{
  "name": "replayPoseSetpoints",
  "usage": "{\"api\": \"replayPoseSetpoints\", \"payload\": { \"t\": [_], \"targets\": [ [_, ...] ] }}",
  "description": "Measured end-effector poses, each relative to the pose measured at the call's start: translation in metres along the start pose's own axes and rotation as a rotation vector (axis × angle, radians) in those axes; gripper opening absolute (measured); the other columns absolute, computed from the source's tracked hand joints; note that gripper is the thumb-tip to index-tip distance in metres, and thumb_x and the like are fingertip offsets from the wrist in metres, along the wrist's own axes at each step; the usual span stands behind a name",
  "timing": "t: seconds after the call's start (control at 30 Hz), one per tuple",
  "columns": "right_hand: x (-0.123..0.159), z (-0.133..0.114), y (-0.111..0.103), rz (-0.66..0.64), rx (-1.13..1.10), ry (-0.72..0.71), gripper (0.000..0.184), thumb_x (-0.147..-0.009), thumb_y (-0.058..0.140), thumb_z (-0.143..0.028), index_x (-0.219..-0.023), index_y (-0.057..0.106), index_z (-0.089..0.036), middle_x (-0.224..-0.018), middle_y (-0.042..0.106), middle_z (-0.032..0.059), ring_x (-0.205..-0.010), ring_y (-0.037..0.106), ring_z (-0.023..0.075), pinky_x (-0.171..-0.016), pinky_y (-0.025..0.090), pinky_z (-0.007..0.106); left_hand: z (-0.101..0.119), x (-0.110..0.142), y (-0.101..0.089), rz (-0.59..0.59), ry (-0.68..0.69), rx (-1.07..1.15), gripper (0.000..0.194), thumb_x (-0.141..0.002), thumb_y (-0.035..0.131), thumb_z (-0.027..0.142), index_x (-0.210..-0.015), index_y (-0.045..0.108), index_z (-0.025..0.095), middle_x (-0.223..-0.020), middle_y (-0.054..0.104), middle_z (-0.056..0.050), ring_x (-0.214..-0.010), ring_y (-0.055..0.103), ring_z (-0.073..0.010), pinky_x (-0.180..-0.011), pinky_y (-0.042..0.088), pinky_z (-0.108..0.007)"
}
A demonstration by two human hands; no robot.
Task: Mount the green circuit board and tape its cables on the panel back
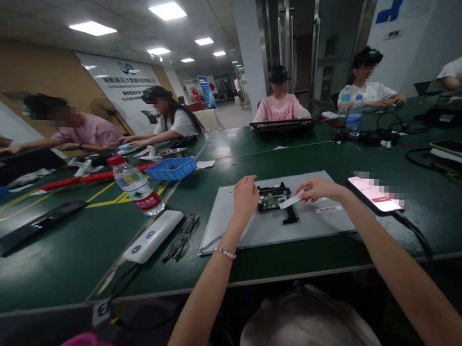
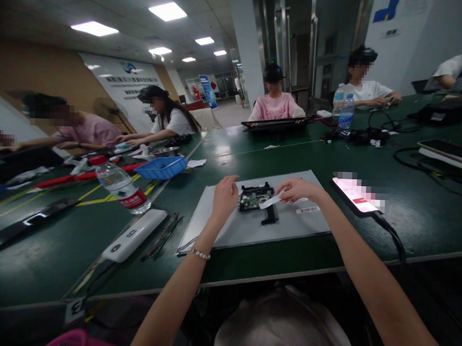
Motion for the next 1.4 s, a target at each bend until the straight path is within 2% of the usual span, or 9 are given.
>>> {"api": "replayPoseSetpoints", "payload": {
  "t": [0.13,0.23,0.37,0.5,0.77,0.93,1.03,1.23,1.4],
  "targets": [
    [0.002,0.002,0.008,-0.056,0.044,0.058,0.022,-0.072,0.072,-0.025,-0.092,0.07,-0.017,-0.078,0.072,0.0062,-0.071,0.066,0.0146,-0.059,0.05,0.022,0.001,-0.001,0.0,0.028,0.053,0.059,0.039,-0.089,0.036,0.008,-0.121,0.057,0.016,-0.119,0.062,-0.009,-0.112,0.055,-0.0206,-0.101,0.041,-0.036],
    [0.002,0.003,0.014,-0.094,0.055,0.085,0.023,-0.072,0.072,-0.025,-0.092,0.067,-0.015,-0.076,0.072,0.0067,-0.067,0.065,0.0132,-0.059,0.05,0.021,0.014,-0.001,0.002,-0.004,0.195,0.161,0.037,-0.087,0.039,0.007,-0.118,0.058,0.016,-0.117,0.061,-0.009,-0.112,0.055,-0.0202,-0.101,0.042,-0.036],
    [0.0,0.003,0.022,-0.145,0.057,0.083,0.019,-0.073,0.069,-0.021,-0.089,0.063,-0.014,-0.077,0.072,0.0065,-0.067,0.065,0.0124,-0.06,0.051,0.021,0.047,0.011,0.007,-0.177,0.436,0.307,0.033,-0.09,0.041,0.011,-0.116,0.06,0.016,-0.111,0.063,-0.008,-0.103,0.058,-0.0182,-0.093,0.046,-0.033],
    [0.0,0.002,0.028,-0.147,0.047,0.103,0.018,-0.072,0.067,-0.017,-0.089,0.061,-0.014,-0.078,0.071,0.0061,-0.07,0.066,0.0134,-0.064,0.052,0.021,0.072,0.027,0.012,-0.384,0.567,0.344,0.032,-0.09,0.043,0.014,-0.115,0.062,0.017,-0.104,0.067,-0.007,-0.092,0.061,-0.0169,-0.083,0.047,-0.028],
    [0.001,0.002,0.032,-0.16,0.04,0.13,0.027,-0.07,0.073,-0.023,-0.092,0.061,-0.013,-0.076,0.07,0.0057,-0.073,0.068,0.0145,-0.068,0.053,0.022,0.077,0.035,0.022,-0.579,0.549,0.315,0.039,-0.086,0.046,0.013,-0.12,0.062,0.021,-0.092,0.071,-0.002,-0.073,0.062,-0.0126,-0.07,0.044,-0.022],
    [0.0,0.004,0.031,-0.165,0.072,0.128,0.029,-0.068,0.075,-0.026,-0.09,0.062,-0.014,-0.076,0.07,0.0059,-0.073,0.067,0.0146,-0.063,0.051,0.021,0.082,0.039,0.027,-0.598,0.606,0.302,0.035,-0.088,0.045,0.014,-0.115,0.066,0.02,-0.108,0.07,-0.004,-0.089,0.064,-0.0154,-0.079,0.046,-0.024],
    [-0.001,0.004,0.026,-0.161,0.141,0.092,0.026,-0.067,0.074,-0.028,-0.088,0.064,-0.015,-0.075,0.069,0.0055,-0.071,0.065,0.0146,-0.058,0.047,0.02,0.083,0.041,0.028,-0.586,0.636,0.302,0.035,-0.088,0.045,0.014,-0.116,0.066,0.02,-0.11,0.069,-0.005,-0.094,0.064,-0.0162,-0.084,0.046,-0.025],
    [0.0,-0.004,0.006,-0.026,0.199,-0.048,0.023,-0.073,0.066,-0.032,-0.089,0.066,-0.016,-0.093,0.07,0.0074,-0.079,0.063,0.0157,-0.062,0.047,0.023,0.082,0.041,0.029,-0.588,0.632,0.265,0.035,-0.087,0.046,0.014,-0.116,0.066,0.021,-0.106,0.068,-0.005,-0.091,0.063,-0.0157,-0.083,0.047,-0.025],
    [0.003,-0.006,0.028,-0.218,0.128,-0.052,0.028,-0.074,0.065,-0.037,-0.092,0.064,-0.016,-0.087,0.071,0.0078,-0.082,0.066,0.0172,-0.066,0.049,0.025,0.083,0.042,0.029,-0.596,0.658,0.241,0.037,-0.087,0.046,0.013,-0.118,0.065,0.023,-0.104,0.068,-0.005,-0.089,0.063,-0.0162,-0.082,0.047,-0.026]
  ]
}}
Point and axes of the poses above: each hand's wrist, its own x-axis away from the middle knuckle, its own y-axis out of the palm, z = x × y, the point moved 7 cm from there along -x, towards the middle knuckle
